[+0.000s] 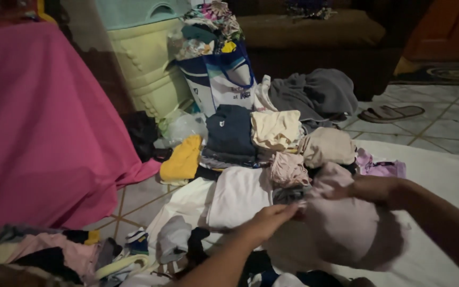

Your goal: Sorting and piling various items of clothing on a white surface.

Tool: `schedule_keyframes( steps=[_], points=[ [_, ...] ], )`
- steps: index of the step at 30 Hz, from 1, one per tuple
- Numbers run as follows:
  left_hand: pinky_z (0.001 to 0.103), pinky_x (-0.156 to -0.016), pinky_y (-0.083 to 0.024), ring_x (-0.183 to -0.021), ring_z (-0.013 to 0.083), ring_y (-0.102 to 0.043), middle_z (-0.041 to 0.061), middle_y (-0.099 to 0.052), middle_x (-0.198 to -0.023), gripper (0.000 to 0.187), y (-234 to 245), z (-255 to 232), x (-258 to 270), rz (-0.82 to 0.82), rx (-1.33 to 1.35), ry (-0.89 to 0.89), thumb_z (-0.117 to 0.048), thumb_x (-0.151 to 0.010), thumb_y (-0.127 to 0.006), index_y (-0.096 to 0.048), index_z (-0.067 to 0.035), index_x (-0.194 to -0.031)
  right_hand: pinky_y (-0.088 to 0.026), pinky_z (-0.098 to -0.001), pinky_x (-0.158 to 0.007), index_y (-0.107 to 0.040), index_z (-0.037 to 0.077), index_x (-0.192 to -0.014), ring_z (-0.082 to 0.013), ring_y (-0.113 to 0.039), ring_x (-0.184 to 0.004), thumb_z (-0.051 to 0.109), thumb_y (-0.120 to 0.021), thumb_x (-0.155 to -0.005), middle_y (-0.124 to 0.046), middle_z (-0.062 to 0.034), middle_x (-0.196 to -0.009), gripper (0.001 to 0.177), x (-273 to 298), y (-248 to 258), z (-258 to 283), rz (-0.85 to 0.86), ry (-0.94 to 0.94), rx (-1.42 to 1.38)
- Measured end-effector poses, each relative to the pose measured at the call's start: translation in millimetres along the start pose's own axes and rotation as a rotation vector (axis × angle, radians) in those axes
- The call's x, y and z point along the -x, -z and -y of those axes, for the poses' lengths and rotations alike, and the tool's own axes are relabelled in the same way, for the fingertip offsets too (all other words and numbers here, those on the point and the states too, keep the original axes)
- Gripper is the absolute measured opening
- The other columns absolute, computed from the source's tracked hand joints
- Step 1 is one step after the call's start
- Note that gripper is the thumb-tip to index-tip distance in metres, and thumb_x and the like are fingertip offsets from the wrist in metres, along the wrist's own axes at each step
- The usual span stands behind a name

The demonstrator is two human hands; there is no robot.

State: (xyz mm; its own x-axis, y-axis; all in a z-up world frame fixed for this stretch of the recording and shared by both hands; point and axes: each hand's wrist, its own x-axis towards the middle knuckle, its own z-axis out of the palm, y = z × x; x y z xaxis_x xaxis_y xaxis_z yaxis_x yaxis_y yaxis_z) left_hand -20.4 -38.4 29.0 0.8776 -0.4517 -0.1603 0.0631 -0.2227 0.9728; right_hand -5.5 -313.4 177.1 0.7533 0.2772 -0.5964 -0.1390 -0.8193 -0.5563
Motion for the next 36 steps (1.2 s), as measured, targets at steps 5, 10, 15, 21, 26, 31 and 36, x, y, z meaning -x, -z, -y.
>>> schedule_keyframes(
  steps=[5,10,15,21,26,31,36],
  points=[
    [0.044,-0.103,-0.043,-0.13,0.0253,-0.052,0.006,-0.059,-0.146,0.096,-16,-64,37,0.006,0.428,0.21,-0.079,-0.074,-0.065,-0.053,-0.019,-0.147,-0.038,-0.0345,-0.093,-0.068,0.016,-0.124,-0.0165,-0.055,-0.105,0.063,-0.063,-0.086,-0.06,-0.0028,-0.118,0.06,0,-13,7,-0.068,0.062,-0.186],
    [0.048,-0.111,-0.041,-0.139,0.0264,-0.048,0.005,-0.051,-0.153,0.112,-13,-66,66,-0.068,0.536,0.241,-0.069,-0.063,-0.079,-0.043,-0.014,-0.154,-0.034,-0.0346,-0.071,-0.066,0.015,-0.104,-0.0158,-0.047,-0.08,0.061,-0.064,-0.087,-0.053,-0.0021,-0.093,0.049,-17,-40,3,-0.145,0.136,-0.43],
    [0.044,-0.118,-0.035,-0.145,0.025,-0.044,0.005,-0.049,-0.157,0.109,-13,-40,71,-0.244,0.647,0.204,-0.061,-0.066,-0.083,-0.041,-0.014,-0.155,-0.029,-0.0353,-0.05,-0.064,0.013,-0.085,-0.0158,-0.039,-0.055,0.059,-0.065,-0.087,-0.045,-0.0021,-0.067,0.046,-36,-65,-9,-0.217,0.2,-0.675],
    [0.045,-0.118,-0.034,-0.144,0.0234,-0.042,0.001,-0.049,-0.157,0.105,-8,-28,73,-0.238,0.75,0.163,-0.063,-0.067,-0.08,-0.043,-0.021,-0.156,-0.035,-0.031,-0.04,-0.06,0.015,-0.072,-0.0127,-0.043,-0.044,0.053,-0.07,-0.085,-0.048,0.0019,-0.055,0.041,-23,-87,-6,-0.362,0.225,-0.974],
    [0.048,-0.114,-0.04,-0.14,0.026,-0.049,0.003,-0.053,-0.153,0.101,-1,-48,86,-0.283,0.839,0.153,-0.064,-0.067,-0.078,-0.047,-0.022,-0.153,-0.04,-0.0372,-0.06,-0.065,0.017,-0.109,-0.0193,-0.052,-0.069,0.056,-0.066,-0.092,-0.058,-0.0035,-0.086,0.043,-19,-104,-2,-0.419,-0.022,-0.942],
    [0.047,-0.112,-0.043,-0.136,0.0254,-0.053,0.003,-0.057,-0.151,0.097,4,-51,86,-0.29,0.834,0.083,-0.066,-0.068,-0.078,-0.051,-0.021,-0.15,-0.044,-0.0422,-0.08,-0.065,0.02,-0.132,-0.0243,-0.055,-0.094,0.065,-0.065,-0.087,-0.058,-0.0072,-0.115,0.063,25,-121,46,-0.139,0.159,-1.217],
    [0.05,-0.111,-0.044,-0.134,0.0284,-0.054,0.007,-0.056,-0.149,0.091,2,-62,94,-0.325,0.814,0.132,-0.071,-0.072,-0.069,-0.052,-0.024,-0.148,-0.052,-0.0471,-0.097,-0.065,0.012,-0.136,-0.0297,-0.068,-0.113,0.056,-0.066,-0.08,-0.072,-0.0141,-0.132,0.071,45,-135,58,-0.051,0.129,-1.321]
  ],
)
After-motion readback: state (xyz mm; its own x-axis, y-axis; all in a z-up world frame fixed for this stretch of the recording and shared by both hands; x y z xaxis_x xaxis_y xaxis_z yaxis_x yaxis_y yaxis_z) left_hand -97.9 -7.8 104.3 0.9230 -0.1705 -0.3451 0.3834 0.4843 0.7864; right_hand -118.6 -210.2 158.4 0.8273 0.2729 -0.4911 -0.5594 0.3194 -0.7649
